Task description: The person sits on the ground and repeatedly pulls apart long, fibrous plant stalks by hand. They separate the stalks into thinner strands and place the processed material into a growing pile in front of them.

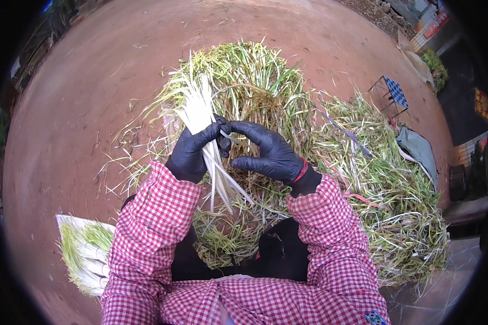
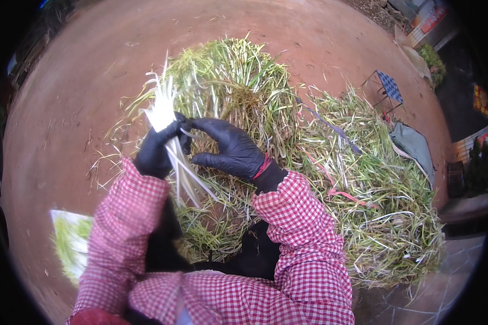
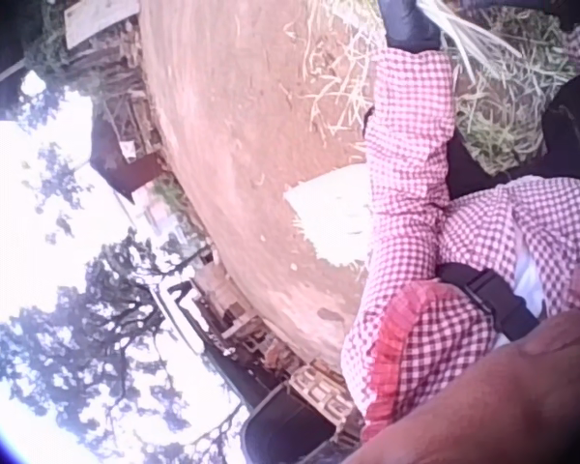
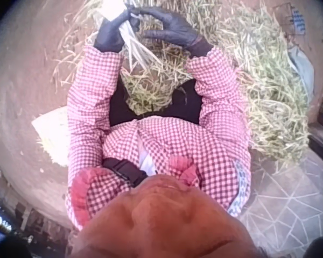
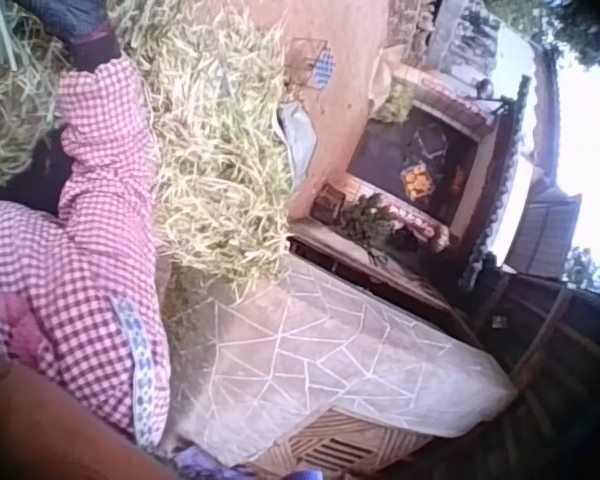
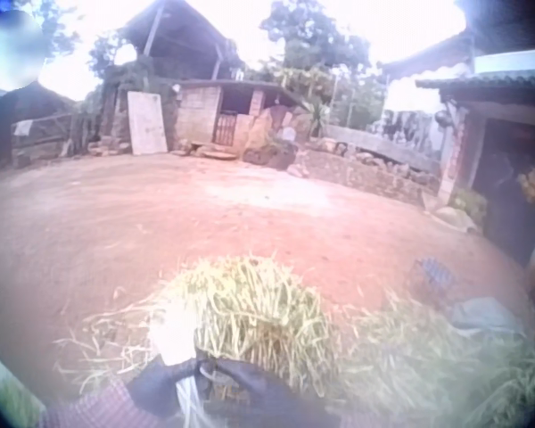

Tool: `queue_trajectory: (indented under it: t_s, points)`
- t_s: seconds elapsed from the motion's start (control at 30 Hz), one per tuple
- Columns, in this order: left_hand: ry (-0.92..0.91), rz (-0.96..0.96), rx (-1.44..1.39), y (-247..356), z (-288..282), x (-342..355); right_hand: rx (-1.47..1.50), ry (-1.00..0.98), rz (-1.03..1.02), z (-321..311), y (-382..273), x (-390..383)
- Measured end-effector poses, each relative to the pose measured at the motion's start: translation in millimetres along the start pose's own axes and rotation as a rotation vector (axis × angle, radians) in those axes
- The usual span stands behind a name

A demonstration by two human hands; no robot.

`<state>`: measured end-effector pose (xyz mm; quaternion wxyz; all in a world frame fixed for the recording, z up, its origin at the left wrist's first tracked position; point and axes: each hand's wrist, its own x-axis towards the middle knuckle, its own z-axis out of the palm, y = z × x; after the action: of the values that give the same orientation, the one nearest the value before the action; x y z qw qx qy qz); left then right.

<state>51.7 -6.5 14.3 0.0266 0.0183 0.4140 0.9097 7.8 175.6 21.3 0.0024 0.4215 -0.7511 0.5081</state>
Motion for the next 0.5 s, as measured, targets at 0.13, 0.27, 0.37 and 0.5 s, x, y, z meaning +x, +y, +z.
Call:
queue_trajectory:
  t_s: [0.13, 0.27, 0.37, 0.5]
  points:
    - [0.095, 0.141, -0.029, 20, -13, -7, 0.211, -0.193, 0.383, 1, 1, 0]
    - [0.146, 0.167, -0.176, 48, -46, -10, 0.265, -0.170, 0.495, -37, 16, -26]
    - [0.163, 0.193, -0.073, 48, -56, -10, 0.342, -0.105, 0.557, -55, 32, -42]
    - [0.199, 0.166, -0.043, 48, -54, -7, 0.409, -0.017, 0.628, -70, 54, -55]
